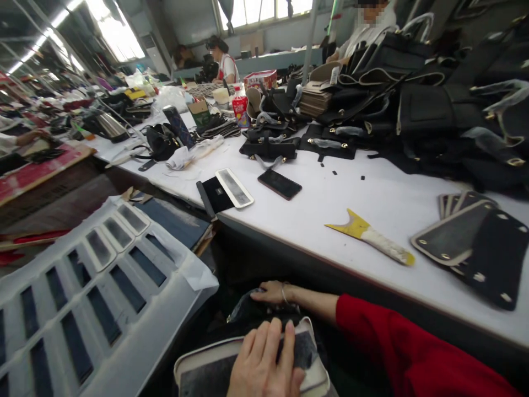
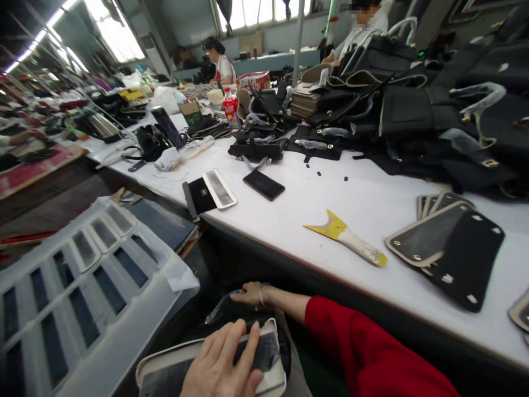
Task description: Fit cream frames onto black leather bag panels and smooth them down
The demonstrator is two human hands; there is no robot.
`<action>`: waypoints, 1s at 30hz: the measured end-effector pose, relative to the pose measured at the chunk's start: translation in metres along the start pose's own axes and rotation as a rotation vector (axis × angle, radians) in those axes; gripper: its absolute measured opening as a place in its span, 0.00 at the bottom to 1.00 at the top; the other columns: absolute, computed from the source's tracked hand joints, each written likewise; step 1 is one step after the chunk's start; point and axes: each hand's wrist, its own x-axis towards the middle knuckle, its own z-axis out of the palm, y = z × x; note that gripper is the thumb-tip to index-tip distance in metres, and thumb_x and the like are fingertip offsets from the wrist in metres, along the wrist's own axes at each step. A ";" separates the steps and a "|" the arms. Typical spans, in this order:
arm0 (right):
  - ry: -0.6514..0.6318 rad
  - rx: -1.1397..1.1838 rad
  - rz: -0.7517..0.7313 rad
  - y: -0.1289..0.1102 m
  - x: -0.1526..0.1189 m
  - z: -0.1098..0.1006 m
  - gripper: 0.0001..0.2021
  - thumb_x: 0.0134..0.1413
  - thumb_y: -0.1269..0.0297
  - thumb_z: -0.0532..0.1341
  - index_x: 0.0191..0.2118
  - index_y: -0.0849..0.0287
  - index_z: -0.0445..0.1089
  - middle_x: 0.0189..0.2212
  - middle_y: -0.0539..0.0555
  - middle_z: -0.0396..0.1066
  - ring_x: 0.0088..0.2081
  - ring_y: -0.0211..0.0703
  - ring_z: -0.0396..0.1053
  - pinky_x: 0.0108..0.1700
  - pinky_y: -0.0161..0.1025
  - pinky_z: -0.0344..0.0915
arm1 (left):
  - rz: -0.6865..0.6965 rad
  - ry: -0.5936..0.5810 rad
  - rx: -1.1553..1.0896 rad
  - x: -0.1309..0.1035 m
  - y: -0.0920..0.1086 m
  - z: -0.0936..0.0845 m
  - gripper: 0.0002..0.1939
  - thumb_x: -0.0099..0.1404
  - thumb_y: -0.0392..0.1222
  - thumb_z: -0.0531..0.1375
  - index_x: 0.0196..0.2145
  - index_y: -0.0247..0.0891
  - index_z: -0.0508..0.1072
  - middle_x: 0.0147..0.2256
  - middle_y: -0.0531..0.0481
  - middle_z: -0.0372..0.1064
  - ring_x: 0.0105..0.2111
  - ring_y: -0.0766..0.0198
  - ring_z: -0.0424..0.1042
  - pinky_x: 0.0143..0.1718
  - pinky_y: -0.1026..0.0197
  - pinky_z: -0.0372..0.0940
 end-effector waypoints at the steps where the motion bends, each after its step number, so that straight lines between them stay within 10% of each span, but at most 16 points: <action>1: 0.011 -0.045 -0.012 -0.010 -0.006 -0.009 0.12 0.60 0.59 0.65 0.44 0.62 0.72 0.46 0.55 0.72 0.48 0.49 0.70 0.51 0.52 0.68 | -0.017 -0.002 -0.014 -0.001 0.000 -0.001 0.22 0.71 0.51 0.53 0.55 0.35 0.70 0.44 0.42 0.74 0.42 0.56 0.74 0.41 0.58 0.70; 5: 0.025 -0.076 -0.046 -0.052 -0.036 -0.022 0.14 0.66 0.55 0.58 0.43 0.62 0.71 0.39 0.53 0.73 0.40 0.43 0.73 0.44 0.46 0.71 | -0.099 -0.015 -0.154 -0.001 0.003 -0.010 0.20 0.69 0.47 0.56 0.55 0.35 0.69 0.45 0.45 0.73 0.45 0.56 0.73 0.53 0.53 0.68; 11: -0.014 -0.121 -0.012 -0.089 -0.067 0.015 0.20 0.69 0.50 0.53 0.37 0.62 0.71 0.28 0.49 0.71 0.29 0.38 0.71 0.36 0.40 0.70 | -0.264 0.061 -0.491 -0.004 -0.006 -0.035 0.19 0.69 0.36 0.52 0.56 0.38 0.67 0.47 0.48 0.74 0.48 0.57 0.72 0.61 0.44 0.60; 16: 0.026 -0.288 0.021 -0.092 -0.064 0.032 0.22 0.67 0.47 0.54 0.32 0.61 0.71 0.28 0.49 0.72 0.34 0.42 0.72 0.43 0.44 0.68 | -0.788 0.010 -0.766 -0.042 -0.060 -0.054 0.16 0.72 0.46 0.50 0.51 0.40 0.71 0.53 0.43 0.70 0.55 0.54 0.67 0.63 0.44 0.54; 19: 0.050 -0.358 0.032 -0.087 -0.062 0.037 0.23 0.67 0.48 0.52 0.31 0.60 0.72 0.28 0.51 0.73 0.34 0.43 0.72 0.44 0.44 0.67 | -1.217 -0.037 -1.076 -0.078 -0.095 -0.032 0.23 0.69 0.58 0.51 0.49 0.38 0.71 0.50 0.42 0.70 0.52 0.51 0.66 0.59 0.48 0.56; 24: 0.079 -0.445 -0.018 -0.081 -0.064 0.043 0.28 0.66 0.49 0.44 0.31 0.60 0.74 0.29 0.58 0.76 0.34 0.50 0.72 0.37 0.42 0.63 | -1.369 -0.235 -1.421 -0.110 -0.102 0.035 0.31 0.61 0.67 0.56 0.35 0.31 0.75 0.31 0.46 0.72 0.38 0.51 0.73 0.44 0.52 0.65; 30: -0.011 -0.600 -0.258 -0.073 -0.065 0.035 0.19 0.52 0.52 0.56 0.42 0.54 0.78 0.42 0.63 0.77 0.43 0.58 0.72 0.47 0.47 0.65 | -1.451 -0.274 -1.654 -0.108 -0.096 0.087 0.20 0.62 0.43 0.65 0.50 0.34 0.71 0.40 0.47 0.75 0.37 0.60 0.75 0.47 0.51 0.67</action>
